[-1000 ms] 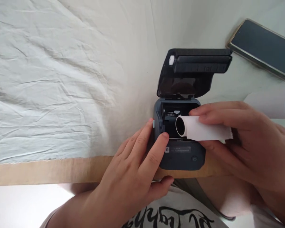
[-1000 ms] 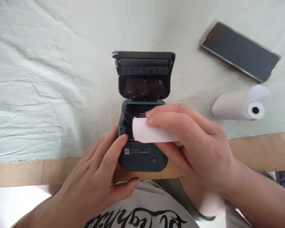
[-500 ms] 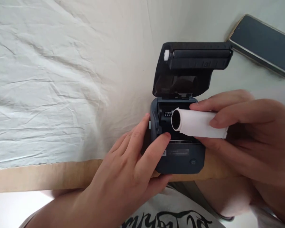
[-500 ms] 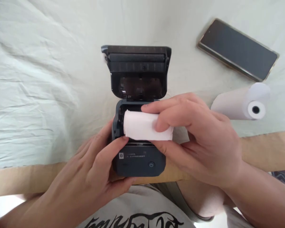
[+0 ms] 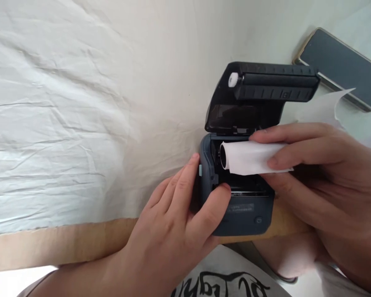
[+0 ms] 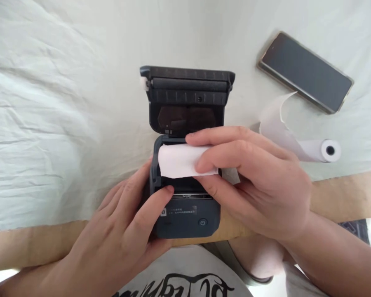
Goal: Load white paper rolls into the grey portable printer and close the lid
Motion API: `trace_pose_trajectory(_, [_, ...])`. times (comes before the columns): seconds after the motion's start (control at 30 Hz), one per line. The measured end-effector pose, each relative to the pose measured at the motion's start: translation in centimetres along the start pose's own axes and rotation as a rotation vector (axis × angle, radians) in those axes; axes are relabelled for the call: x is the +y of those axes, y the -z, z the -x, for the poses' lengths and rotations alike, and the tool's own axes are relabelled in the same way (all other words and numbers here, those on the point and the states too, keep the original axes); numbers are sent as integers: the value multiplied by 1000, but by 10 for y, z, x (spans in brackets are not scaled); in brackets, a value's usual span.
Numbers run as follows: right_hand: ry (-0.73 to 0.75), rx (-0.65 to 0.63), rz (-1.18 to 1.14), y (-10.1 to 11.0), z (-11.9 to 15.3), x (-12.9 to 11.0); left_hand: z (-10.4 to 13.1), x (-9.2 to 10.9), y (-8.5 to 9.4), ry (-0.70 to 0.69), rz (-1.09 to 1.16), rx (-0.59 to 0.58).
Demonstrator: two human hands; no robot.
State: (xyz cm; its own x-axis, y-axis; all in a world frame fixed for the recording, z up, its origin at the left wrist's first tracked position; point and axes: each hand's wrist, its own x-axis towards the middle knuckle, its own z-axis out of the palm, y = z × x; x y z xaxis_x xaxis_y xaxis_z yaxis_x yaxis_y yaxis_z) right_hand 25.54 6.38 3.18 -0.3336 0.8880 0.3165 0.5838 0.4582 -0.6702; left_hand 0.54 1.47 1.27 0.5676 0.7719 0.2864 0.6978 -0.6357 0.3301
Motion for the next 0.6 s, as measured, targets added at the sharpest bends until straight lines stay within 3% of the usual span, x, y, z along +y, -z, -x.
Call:
trace_pose_trajectory(0.4, [46,69,38,-7,-3,-1,6,3,-3,-28,16,44])
trace_pose_trajectory(0.6, [265,-132,23,10,-1,-1,11,1,-4,-10,87,98])
